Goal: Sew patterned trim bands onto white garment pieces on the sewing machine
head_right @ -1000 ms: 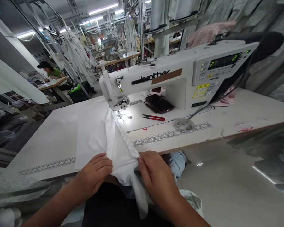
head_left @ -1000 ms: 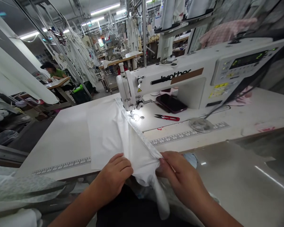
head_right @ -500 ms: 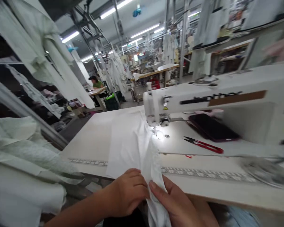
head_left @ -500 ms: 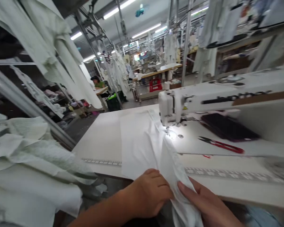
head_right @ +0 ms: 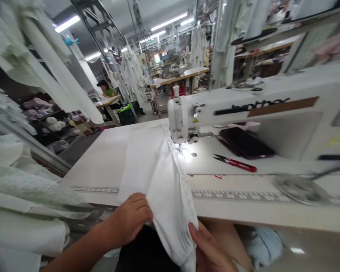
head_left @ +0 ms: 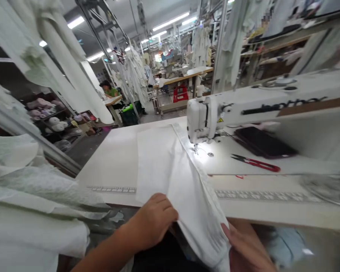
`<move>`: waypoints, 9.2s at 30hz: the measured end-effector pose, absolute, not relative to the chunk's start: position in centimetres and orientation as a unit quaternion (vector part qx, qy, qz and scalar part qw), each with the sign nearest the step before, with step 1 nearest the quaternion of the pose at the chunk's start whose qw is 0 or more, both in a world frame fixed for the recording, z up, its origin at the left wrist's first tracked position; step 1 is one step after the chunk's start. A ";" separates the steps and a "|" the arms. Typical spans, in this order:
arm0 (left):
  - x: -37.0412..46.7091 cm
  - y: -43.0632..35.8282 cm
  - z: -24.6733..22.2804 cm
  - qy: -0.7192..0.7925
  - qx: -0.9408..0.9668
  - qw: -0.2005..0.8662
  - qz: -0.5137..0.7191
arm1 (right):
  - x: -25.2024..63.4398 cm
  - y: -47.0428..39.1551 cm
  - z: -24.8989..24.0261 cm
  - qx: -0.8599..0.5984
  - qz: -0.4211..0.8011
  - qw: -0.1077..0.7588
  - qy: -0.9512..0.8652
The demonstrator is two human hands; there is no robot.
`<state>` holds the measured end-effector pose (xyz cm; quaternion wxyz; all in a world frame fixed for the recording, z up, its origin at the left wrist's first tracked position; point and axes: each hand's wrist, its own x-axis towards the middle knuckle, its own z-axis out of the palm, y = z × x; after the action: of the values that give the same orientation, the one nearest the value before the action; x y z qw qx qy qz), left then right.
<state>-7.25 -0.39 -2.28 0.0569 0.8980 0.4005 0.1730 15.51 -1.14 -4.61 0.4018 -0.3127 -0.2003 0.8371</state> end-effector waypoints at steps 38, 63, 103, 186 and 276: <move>-1.5 -3.7 -4.4 0.385 0.850 0.100 0.345 | 14.9 -0.3 -4.9 -0.362 0.809 0.328 -0.326; -0.2 1.0 -0.6 0.563 0.671 0.448 0.179 | 17.0 -0.5 -4.3 -0.376 0.633 0.367 -0.568; -1.4 -1.1 -4.0 0.370 0.845 0.149 0.357 | 16.3 -0.1 -5.5 -0.369 0.793 0.320 -0.364; 3.4 7.4 1.7 0.224 0.907 0.340 0.105 | 22.4 -1.6 -6.3 -0.434 0.301 0.394 -0.752; -3.4 21.5 -3.6 0.516 0.849 0.005 0.113 | 21.4 9.1 -3.9 -0.245 0.003 0.238 -0.940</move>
<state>-3.41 21.48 -3.56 0.0047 0.8489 0.5164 0.1131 21.43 9.09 -3.88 0.2383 -0.2449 -0.9398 0.0033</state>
